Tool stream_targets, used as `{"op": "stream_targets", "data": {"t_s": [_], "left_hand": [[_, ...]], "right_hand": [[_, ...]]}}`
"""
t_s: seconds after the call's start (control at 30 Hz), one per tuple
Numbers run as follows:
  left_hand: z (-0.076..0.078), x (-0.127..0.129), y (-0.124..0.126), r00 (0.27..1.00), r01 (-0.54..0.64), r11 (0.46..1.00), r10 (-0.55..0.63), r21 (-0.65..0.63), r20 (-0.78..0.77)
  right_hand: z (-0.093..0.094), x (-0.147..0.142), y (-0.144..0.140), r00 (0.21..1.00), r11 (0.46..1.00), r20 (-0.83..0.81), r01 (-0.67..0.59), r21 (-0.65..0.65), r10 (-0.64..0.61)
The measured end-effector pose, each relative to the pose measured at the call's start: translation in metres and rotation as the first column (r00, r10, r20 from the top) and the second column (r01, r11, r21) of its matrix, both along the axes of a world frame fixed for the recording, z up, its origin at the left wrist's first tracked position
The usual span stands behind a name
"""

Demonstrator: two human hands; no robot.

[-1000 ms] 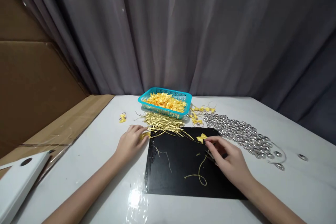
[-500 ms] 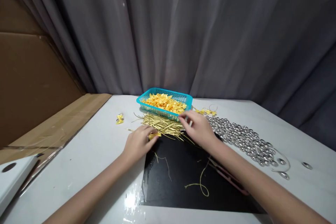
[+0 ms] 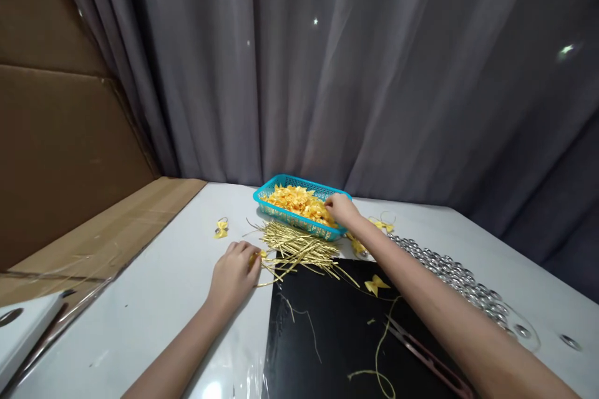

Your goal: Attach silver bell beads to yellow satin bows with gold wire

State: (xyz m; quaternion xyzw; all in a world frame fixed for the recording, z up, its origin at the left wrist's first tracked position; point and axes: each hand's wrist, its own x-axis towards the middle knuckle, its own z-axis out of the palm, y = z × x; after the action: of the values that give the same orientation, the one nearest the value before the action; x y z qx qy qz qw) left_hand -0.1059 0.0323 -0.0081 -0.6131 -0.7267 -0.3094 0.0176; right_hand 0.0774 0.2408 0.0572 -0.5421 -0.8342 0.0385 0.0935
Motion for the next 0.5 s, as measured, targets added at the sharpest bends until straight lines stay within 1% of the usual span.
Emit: {"op": "stream_targets", "data": {"t_s": [0.07,0.1,0.17,0.27,0.3,0.33,0.37,0.4,0.43,0.47,0.5], "left_hand": [[0.0,-0.002,0.0,0.999,-0.001,1.0,0.0,0.029,0.041],[0.001,-0.003,0.0,0.998,-0.005,0.999,0.002,0.051,0.064],[0.002,-0.001,-0.001,0.993,-0.02,0.994,0.007,0.109,0.118],[0.003,0.017,-0.006,0.975,-0.03,0.983,-0.011,0.182,0.221],[0.003,0.027,-0.008,0.965,-0.022,0.981,-0.029,0.191,0.26],[0.003,0.038,-0.01,0.942,-0.002,0.981,-0.063,0.193,0.331],[0.004,0.049,-0.012,0.833,0.037,0.981,-0.137,0.192,0.536],[0.004,0.059,-0.014,0.694,0.087,0.98,-0.187,0.177,0.696],[0.004,0.068,-0.016,0.56,0.158,0.976,-0.213,0.15,0.8],[0.005,0.075,-0.017,0.448,0.234,0.963,-0.228,0.133,0.864],[0.005,0.079,-0.019,0.37,0.317,0.941,-0.236,0.116,0.899]], "right_hand": [[0.004,0.006,-0.004,0.989,1.0,-0.149,0.002,0.024,0.001],[0.007,0.009,-0.008,0.971,0.999,-0.238,0.003,0.032,0.005],[0.01,0.015,-0.021,0.912,0.999,-0.409,0.003,0.046,0.016],[0.007,0.021,-0.061,0.768,0.999,-0.64,-0.045,-0.005,0.031],[0.003,0.023,-0.079,0.712,0.995,-0.702,-0.083,-0.047,0.026],[-0.002,0.025,-0.098,0.657,0.986,-0.754,-0.133,-0.1,0.012],[-0.008,0.027,-0.117,0.611,0.967,-0.792,-0.195,-0.163,-0.01],[-0.013,0.03,-0.135,0.573,0.942,-0.819,-0.252,-0.22,-0.038],[-0.019,0.033,-0.151,0.541,0.917,-0.838,-0.292,-0.271,-0.075],[-0.024,0.035,-0.164,0.516,0.896,-0.85,-0.318,-0.309,-0.11],[-0.028,0.038,-0.174,0.481,0.876,-0.862,-0.334,-0.349,-0.16]]}}
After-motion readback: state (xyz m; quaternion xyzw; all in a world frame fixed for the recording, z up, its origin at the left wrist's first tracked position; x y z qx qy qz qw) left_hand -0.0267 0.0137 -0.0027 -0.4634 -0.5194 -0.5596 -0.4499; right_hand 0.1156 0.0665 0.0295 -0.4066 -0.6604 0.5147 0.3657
